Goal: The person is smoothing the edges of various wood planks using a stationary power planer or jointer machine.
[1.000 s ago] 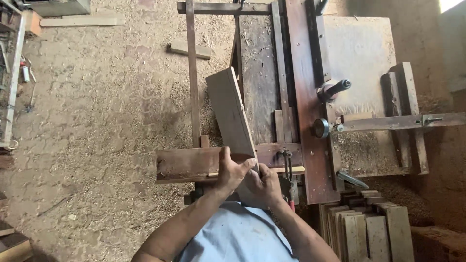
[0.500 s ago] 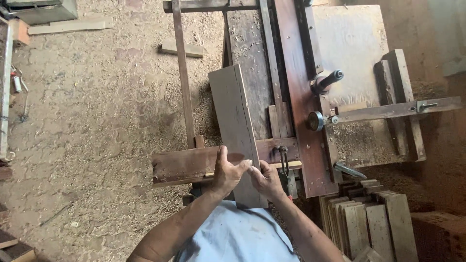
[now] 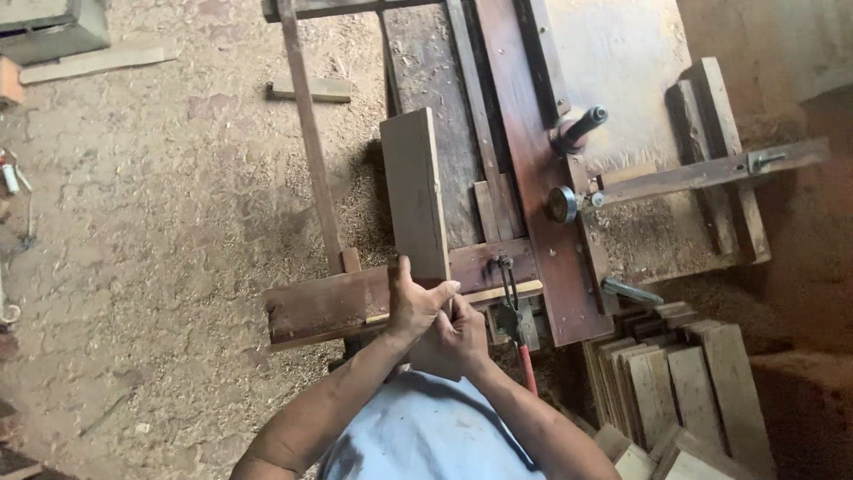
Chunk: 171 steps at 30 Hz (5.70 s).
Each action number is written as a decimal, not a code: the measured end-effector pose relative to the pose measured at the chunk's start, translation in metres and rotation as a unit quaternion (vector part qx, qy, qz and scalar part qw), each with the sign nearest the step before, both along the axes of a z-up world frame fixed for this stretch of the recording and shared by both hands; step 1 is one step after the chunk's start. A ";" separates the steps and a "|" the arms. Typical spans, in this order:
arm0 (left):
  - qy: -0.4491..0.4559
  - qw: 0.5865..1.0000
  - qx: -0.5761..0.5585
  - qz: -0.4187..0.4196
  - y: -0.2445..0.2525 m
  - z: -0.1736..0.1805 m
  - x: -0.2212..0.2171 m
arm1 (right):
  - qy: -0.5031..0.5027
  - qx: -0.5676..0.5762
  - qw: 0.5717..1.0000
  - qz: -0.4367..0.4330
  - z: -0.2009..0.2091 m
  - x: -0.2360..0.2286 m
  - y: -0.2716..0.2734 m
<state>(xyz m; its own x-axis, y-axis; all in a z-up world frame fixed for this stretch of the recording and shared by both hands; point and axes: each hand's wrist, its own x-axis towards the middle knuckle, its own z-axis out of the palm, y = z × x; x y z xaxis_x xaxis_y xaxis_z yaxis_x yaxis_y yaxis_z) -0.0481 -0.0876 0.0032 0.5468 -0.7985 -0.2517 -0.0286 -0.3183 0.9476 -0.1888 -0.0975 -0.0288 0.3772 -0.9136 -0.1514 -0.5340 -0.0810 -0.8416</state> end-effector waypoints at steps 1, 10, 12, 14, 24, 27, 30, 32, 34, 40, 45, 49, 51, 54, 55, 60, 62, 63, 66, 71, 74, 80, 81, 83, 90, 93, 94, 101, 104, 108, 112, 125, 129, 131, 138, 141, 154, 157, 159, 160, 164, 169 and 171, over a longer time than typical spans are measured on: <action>-0.001 1.000 0.003 -0.007 -0.001 -0.007 -0.002 | -0.001 0.003 1.000 -0.007 0.001 0.002 0.001; -0.153 0.986 -0.063 0.021 -0.005 -0.013 -0.017 | -0.051 0.018 0.997 -0.053 -0.005 0.004 0.015; -0.169 0.984 -0.048 0.023 -0.003 -0.003 -0.017 | -0.046 0.059 0.995 -0.069 -0.018 0.001 0.020; -0.195 0.979 -0.052 0.013 0.002 0.013 -0.011 | -0.087 0.057 0.994 -0.041 -0.021 -0.005 0.018; -0.362 0.902 -0.147 -0.186 0.076 -0.013 0.054 | -0.341 0.237 0.908 -0.056 0.112 -0.020 -0.038; -0.378 0.877 -0.227 -0.192 0.102 -0.016 0.063 | -0.260 0.049 0.964 0.007 0.107 -0.018 -0.031; -0.415 0.869 -0.200 -0.178 0.117 -0.023 0.066 | -0.209 -0.114 0.965 0.107 0.124 -0.007 -0.016; -0.420 0.872 -0.180 -0.177 0.122 -0.022 0.066 | -0.213 -0.100 0.967 0.101 0.137 -0.002 -0.008; -0.423 0.874 -0.162 -0.175 0.124 -0.019 0.064 | -0.215 -0.088 0.968 0.094 0.142 0.001 -0.003; -0.441 0.868 -0.158 -0.163 0.120 -0.009 0.055 | -0.221 -0.077 0.972 0.030 0.125 -0.002 -0.006; -0.411 0.859 -0.237 -0.191 0.121 -0.012 0.063 | -0.290 0.257 0.920 -0.067 0.080 -0.020 -0.030; -0.399 0.873 -0.183 -0.214 0.114 -0.015 0.075 | -0.309 0.316 0.895 -0.060 0.079 -0.050 -0.043; -0.423 0.865 -0.065 -0.262 0.107 -0.020 0.087 | -0.124 0.092 0.988 -0.006 0.099 -0.065 -0.045; -0.442 0.849 0.008 -0.291 0.089 -0.024 0.116 | 0.175 -0.263 0.948 -0.034 0.062 -0.112 -0.023; -0.436 0.850 0.003 -0.296 0.084 -0.030 0.121 | 0.182 -0.262 0.947 -0.038 0.055 -0.123 -0.013; -0.458 0.817 0.014 -0.350 0.046 -0.077 0.131 | 0.364 0.220 0.905 0.016 0.040 -0.160 0.013; -0.454 0.810 0.006 -0.371 0.034 -0.089 0.138 | 0.379 0.216 0.899 0.026 0.058 -0.164 0.019; -0.455 0.803 -0.001 -0.385 0.025 -0.095 0.141 | 0.391 0.206 0.896 0.041 0.066 -0.166 0.019; -0.459 0.783 0.010 -0.420 0.007 -0.109 0.157 | 0.385 0.211 0.895 0.082 0.062 -0.178 0.026; -0.446 0.767 0.050 -0.458 0.007 -0.103 0.146 | 0.384 0.263 0.881 0.081 0.092 -0.173 0.022; -0.455 0.737 0.076 -0.494 -0.007 -0.089 0.099 | 0.346 0.286 0.892 0.060 0.078 -0.183 0.032; -0.434 0.743 0.052 -0.506 -0.069 -0.082 -0.003 | 0.312 0.302 0.901 0.014 0.074 -0.175 0.030; -0.418 0.754 0.038 -0.506 -0.078 -0.081 -0.017 | 0.298 0.308 0.904 -0.005 0.072 -0.175 0.031; -0.384 0.767 -0.008 -0.514 -0.084 -0.110 -0.026 | 0.264 0.275 0.924 -0.023 0.064 -0.179 0.037; -0.275 0.843 -0.184 -0.424 -0.082 -0.164 -0.032 | 0.250 0.218 0.942 -0.056 0.065 -0.170 0.037; -0.299 0.847 -0.212 -0.385 -0.087 -0.172 -0.041 | 0.257 0.178 0.948 -0.054 0.060 -0.170 0.038; -0.298 0.847 -0.210 -0.388 -0.094 -0.167 -0.044 | 0.256 0.182 0.948 -0.055 0.052 -0.171 0.040; -0.244 0.882 -0.194 -0.354 -0.094 -0.158 -0.047 | 0.181 0.233 0.954 -0.052 0.044 -0.172 0.023; -0.253 0.881 -0.204 -0.344 -0.099 -0.139 -0.047 | 0.149 0.379 0.913 -0.012 0.040 -0.175 0.013; -0.244 0.895 -0.206 -0.312 -0.097 -0.132 -0.057 | 0.153 0.397 0.905 0.010 0.050 -0.169 0.006; -0.235 0.912 -0.201 -0.270 -0.096 -0.133 -0.061 | 0.231 0.395 0.887 0.060 0.061 -0.161 0.001; -0.172 0.936 -0.171 -0.253 -0.092 -0.118 -0.053 | 0.215 0.289 0.933 -0.005 -0.001 -0.168 0.010; -0.249 0.906 -0.142 -0.311 -0.092 -0.104 -0.045 | 0.264 0.284 0.921 0.040 0.013 -0.169 -0.012; -0.310 0.876 -0.080 -0.360 -0.078 -0.092 -0.043 | 0.209 0.276 0.938 0.032 0.012 -0.180 -0.034; -0.440 0.779 0.063 -0.443 -0.058 -0.071 -0.050 | 0.097 -0.326 0.932 0.125 -0.017 -0.142 -0.159; -0.432 0.774 0.051 -0.460 -0.082 -0.067 -0.035 | 0.102 -0.289 0.922 0.236 -0.050 -0.118 -0.196; -0.504 0.758 -0.003 -0.414 -0.181 -0.071 0.045 | -0.011 -0.252 0.961 0.113 -0.083 -0.027 -0.290; -0.494 0.755 0.038 -0.430 -0.197 -0.065 0.055 | -0.009 -0.270 0.958 0.098 -0.075 -0.013 -0.303; -0.499 0.744 0.062 -0.440 -0.212 -0.057 0.061 | 0.014 -0.279 0.956 0.095 -0.069 -0.006 -0.313; -0.499 0.743 0.064 -0.442 -0.207 -0.059 0.063 | 0.013 -0.276 0.956 0.094 -0.068 -0.004 -0.314; -0.493 0.761 -0.009 -0.421 -0.212 -0.070 0.069 | 0.038 -0.288 0.950 0.112 -0.055 -0.004 -0.326; -0.475 0.760 0.022 -0.442 -0.215 -0.077 0.077 | 0.057 -0.270 0.953 0.127 -0.047 -0.001 -0.331; -0.468 0.762 0.044 -0.446 -0.218 -0.078 0.079 | 0.050 -0.279 0.950 0.130 -0.047 0.001 -0.333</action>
